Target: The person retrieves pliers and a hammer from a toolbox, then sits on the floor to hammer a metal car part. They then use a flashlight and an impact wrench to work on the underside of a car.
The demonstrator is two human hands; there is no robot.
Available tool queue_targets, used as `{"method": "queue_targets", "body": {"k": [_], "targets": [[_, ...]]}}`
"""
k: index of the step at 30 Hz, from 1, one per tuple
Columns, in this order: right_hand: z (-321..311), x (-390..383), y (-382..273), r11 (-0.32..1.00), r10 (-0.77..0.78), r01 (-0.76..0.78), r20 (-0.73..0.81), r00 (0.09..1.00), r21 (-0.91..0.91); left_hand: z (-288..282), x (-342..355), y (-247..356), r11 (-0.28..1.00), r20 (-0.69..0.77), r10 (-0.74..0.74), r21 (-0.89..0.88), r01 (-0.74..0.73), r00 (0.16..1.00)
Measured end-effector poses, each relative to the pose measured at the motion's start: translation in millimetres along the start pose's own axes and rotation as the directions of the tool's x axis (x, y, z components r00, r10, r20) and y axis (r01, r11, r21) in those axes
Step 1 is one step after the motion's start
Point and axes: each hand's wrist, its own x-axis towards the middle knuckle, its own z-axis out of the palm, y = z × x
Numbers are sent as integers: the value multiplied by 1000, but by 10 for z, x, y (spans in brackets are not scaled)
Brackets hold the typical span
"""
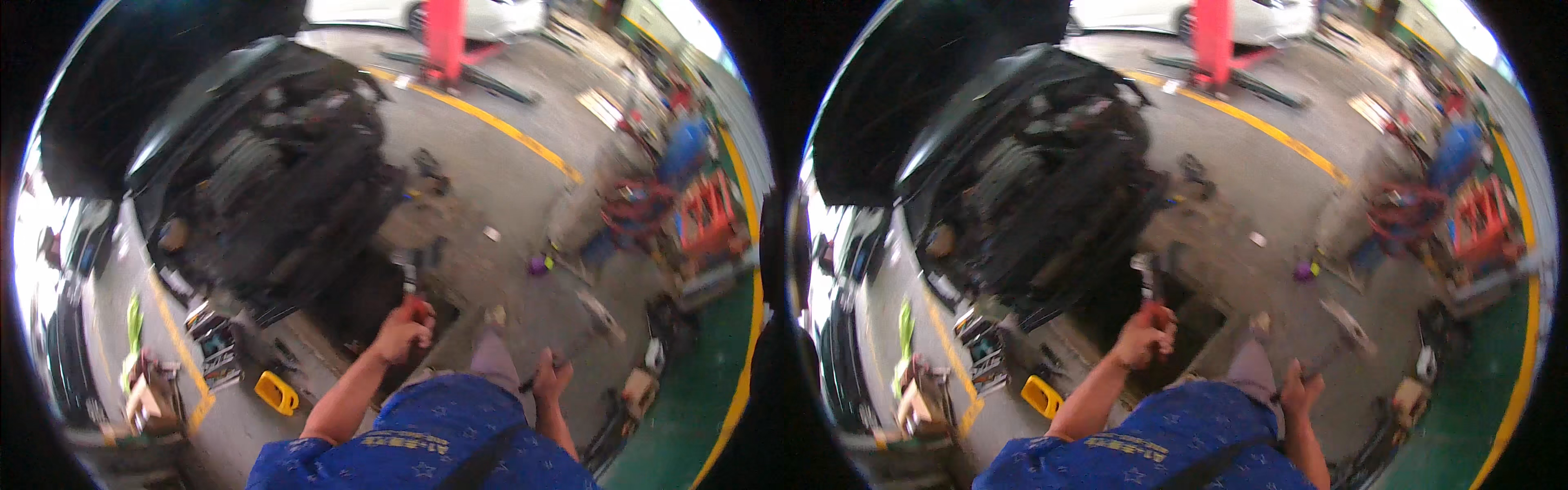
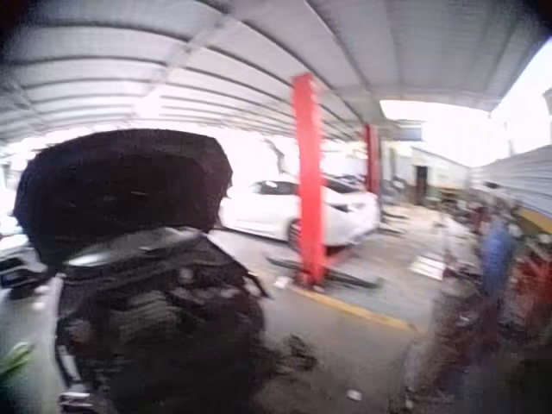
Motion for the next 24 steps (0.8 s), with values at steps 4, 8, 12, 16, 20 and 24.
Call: {"method": "queue_targets", "body": {"k": [4, 8, 12, 16, 20, 24], "targets": [[158, 1033, 39, 996, -24, 31, -83, 996, 88, 114, 935, 196, 998, -111, -55, -39, 51, 992], [174, 2287, 320, 993, -78, 86, -96, 992, 82, 264, 2146, 466, 991, -114, -104, -91, 94, 988], [294, 3492, 7, 999, 15, -10, -91, 996, 53, 623, 3308, 912, 978, -201, -190, -122, 168, 961], [501, 4590, -479, 963, 175, -172, 7, 985, 209, 883, 4289, 1408, 979, -218, -197, -100, 179, 956], [671, 5671, -554, 957, 207, -205, 11, 978, 206, 1041, 5261, 1790, 973, -152, -193, -155, 169, 969], [958, 6839, -595, 970, 149, -148, 11, 989, 194, 976, 6373, 2077, 962, -201, -264, -133, 240, 943]]}}
